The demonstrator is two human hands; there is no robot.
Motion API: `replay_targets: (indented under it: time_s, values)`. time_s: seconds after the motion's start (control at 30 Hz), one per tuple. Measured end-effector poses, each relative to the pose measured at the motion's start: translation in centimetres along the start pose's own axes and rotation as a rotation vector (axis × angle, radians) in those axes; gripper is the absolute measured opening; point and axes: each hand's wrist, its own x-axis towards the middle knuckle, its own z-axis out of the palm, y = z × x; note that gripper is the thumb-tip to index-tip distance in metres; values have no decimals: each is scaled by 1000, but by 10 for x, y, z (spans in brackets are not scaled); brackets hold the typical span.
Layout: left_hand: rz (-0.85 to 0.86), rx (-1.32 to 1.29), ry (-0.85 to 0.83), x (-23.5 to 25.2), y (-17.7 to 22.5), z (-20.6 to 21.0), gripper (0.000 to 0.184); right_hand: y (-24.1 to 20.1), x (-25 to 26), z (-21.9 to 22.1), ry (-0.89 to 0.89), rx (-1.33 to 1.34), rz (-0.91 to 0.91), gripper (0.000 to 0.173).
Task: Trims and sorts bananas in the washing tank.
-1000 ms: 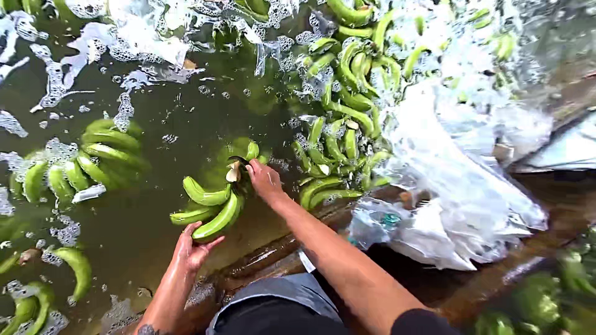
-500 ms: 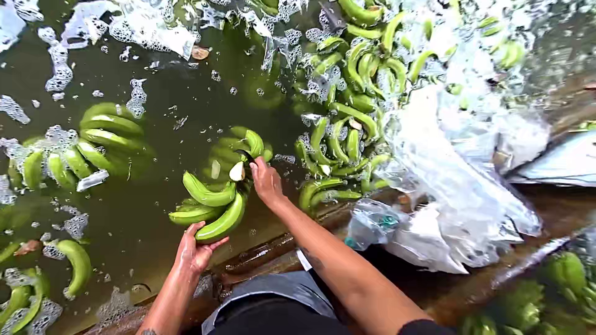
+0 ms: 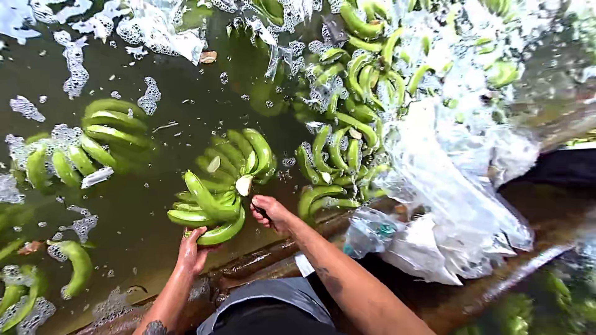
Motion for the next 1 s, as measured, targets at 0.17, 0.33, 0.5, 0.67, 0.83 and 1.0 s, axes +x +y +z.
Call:
replay_targets:
  time_s: [0.17,0.33,0.5,0.67,0.83,1.0]
  values:
    - [62,15,-25,3,3,5,51,-5,-19,13,93,-105,-45,27]
    - [-28,-37,-45,-16,-1,15,46,-8,-25,-4,89,-188,-131,27]
    - [-70,-65,-46,-3,-2,25,45,-31,-87,9,-59,-361,-117,26]
    - [-81,-91,-29,0,-4,31,45,-46,-100,-27,375,-642,-184,35]
    - [-58,-134,76,-13,-10,38,47,-52,-30,-19,619,-982,-161,39]
    - [-25,-143,109,-22,-15,41,46,-46,13,16,636,-1153,-197,40]
